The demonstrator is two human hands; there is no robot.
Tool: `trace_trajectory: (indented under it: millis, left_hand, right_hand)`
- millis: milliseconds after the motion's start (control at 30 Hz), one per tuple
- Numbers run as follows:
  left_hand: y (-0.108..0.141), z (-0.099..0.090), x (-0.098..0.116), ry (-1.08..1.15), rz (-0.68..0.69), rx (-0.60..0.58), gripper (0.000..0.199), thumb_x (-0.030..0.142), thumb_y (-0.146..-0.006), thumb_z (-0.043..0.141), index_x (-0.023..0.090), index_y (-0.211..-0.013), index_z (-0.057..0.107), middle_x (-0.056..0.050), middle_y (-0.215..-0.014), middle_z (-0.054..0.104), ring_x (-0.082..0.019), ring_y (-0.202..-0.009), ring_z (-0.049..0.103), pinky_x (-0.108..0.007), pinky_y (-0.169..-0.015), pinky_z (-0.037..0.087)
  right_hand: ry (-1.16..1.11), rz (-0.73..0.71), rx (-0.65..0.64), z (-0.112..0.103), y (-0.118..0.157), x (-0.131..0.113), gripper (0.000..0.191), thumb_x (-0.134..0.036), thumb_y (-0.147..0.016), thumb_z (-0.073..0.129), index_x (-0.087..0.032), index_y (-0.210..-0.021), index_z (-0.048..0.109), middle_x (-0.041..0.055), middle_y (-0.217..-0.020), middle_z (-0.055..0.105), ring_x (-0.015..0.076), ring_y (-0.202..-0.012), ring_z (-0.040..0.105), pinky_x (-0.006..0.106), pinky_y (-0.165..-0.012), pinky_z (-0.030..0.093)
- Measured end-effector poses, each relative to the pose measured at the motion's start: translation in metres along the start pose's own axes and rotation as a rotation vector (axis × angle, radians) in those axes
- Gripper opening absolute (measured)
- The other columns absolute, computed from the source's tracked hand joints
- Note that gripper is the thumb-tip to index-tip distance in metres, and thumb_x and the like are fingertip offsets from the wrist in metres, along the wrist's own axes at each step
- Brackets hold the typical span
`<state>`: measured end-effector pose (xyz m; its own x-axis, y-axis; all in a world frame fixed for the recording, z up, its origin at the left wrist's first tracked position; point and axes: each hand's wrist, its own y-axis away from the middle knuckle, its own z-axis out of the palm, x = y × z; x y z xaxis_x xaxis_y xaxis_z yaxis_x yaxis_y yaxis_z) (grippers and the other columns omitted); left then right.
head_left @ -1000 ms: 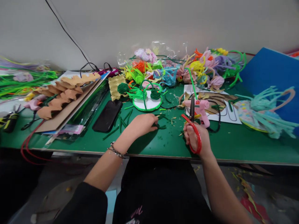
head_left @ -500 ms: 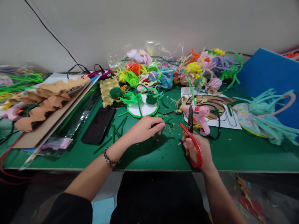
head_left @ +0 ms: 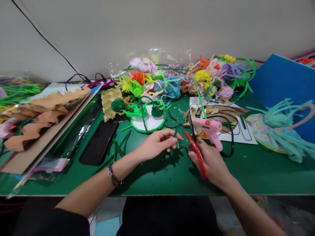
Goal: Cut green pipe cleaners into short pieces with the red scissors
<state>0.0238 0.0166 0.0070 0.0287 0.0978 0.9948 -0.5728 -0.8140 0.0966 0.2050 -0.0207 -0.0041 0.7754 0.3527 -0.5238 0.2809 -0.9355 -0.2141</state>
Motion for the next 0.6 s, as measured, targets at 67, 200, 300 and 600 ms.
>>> trace_trajectory:
  millis: [67, 200, 300, 600]
  left_hand:
    - [-0.002, -0.002, -0.003, 0.009, 0.004, 0.020, 0.015, 0.022, -0.080, 0.045, 0.013, -0.082, 0.057, 0.004, -0.062, 0.049, -0.003, -0.051, 0.043, -0.015, -0.049, 0.035]
    - [-0.004, -0.001, -0.007, 0.018, 0.029, 0.057, 0.021, 0.025, -0.082, 0.042, 0.012, -0.077, 0.058, 0.003, -0.063, 0.051, -0.002, -0.049, 0.044, -0.015, -0.050, 0.036]
    - [-0.004, 0.001, -0.010, 0.005, 0.071, 0.139, 0.023, 0.027, -0.083, 0.039, 0.012, -0.073, 0.055, 0.004, -0.058, 0.050, -0.002, -0.044, 0.044, -0.015, -0.047, 0.035]
    - [0.005, -0.002, -0.018, -0.479, 0.213, 0.244, 0.029, 0.028, -0.087, 0.028, 0.017, -0.062, 0.040, 0.004, -0.051, 0.048, -0.006, -0.043, 0.043, -0.017, -0.045, 0.035]
  right_hand:
    - [0.084, -0.019, -0.051, -0.005, -0.005, 0.001, 0.035, -0.046, -0.079, 0.035, -0.015, -0.091, 0.047, 0.0023, -0.056, 0.054, 0.0194, -0.048, 0.054, 0.028, -0.044, 0.036]
    - [0.195, -0.059, -0.126, -0.008, -0.013, 0.000, 0.039, -0.051, -0.075, 0.040, -0.015, -0.088, 0.046, 0.0008, -0.052, 0.052, 0.0194, -0.045, 0.051, 0.026, -0.042, 0.031]
    - [0.217, -0.121, -0.161, -0.005, -0.019, -0.003, 0.041, -0.056, -0.076, 0.037, -0.016, -0.083, 0.045, 0.0013, -0.051, 0.053, 0.0186, -0.044, 0.051, 0.024, -0.041, 0.028]
    - [0.156, -0.177, -0.265, 0.010, -0.033, -0.010, 0.049, -0.061, -0.075, 0.035, -0.015, -0.087, 0.044, 0.0055, -0.058, 0.059, 0.0228, -0.048, 0.057, 0.025, -0.042, 0.030]
